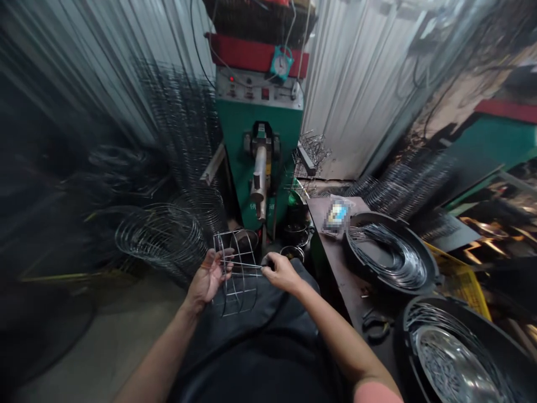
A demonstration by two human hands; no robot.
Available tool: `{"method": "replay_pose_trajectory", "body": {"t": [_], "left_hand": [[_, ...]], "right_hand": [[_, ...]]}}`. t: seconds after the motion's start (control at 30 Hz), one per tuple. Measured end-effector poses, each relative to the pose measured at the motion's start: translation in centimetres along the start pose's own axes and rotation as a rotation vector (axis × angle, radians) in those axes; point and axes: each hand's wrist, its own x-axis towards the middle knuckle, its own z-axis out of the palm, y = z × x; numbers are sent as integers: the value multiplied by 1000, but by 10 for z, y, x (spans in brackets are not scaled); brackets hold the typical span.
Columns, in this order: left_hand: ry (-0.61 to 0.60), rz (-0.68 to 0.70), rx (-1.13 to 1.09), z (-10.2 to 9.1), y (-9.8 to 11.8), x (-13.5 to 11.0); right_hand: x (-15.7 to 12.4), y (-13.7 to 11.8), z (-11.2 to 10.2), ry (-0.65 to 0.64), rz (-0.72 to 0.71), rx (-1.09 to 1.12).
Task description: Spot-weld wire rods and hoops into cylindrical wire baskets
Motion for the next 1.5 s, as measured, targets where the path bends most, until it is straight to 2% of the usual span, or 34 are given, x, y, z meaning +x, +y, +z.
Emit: {"method": "replay_pose_trajectory", "body": {"t": [0.13,0.27,0.5,0.63,0.77,1.03,1.13,1.33,1.5], "left_hand": [[23,26,76,-2,-2,-3],[56,35,205,-5,-7,-5],[118,10,368,-10,-17,-4],[121,56,418,-9,-22,-4],[160,81,417,-12,-25,-5],[145,-31,462,-14,-15,-11],[141,-32,405,-10,-13,-12],[226,-52,404,-11,-16,-10],[217,-88,387,-12,-9,-8]], "right_hand": [[0,-2,7,-45,64,-71],[2,2,13,-67,121,-25],[4,8,19,-66,114,66],[4,11,24,-44,126,65],[3,14,31,-38,137,60],[5,22,40,-55,157,169],[6,22,41,-49,157,192],[6,22,42,-59,146,212],[6,23,36,-56,112,205]]}}
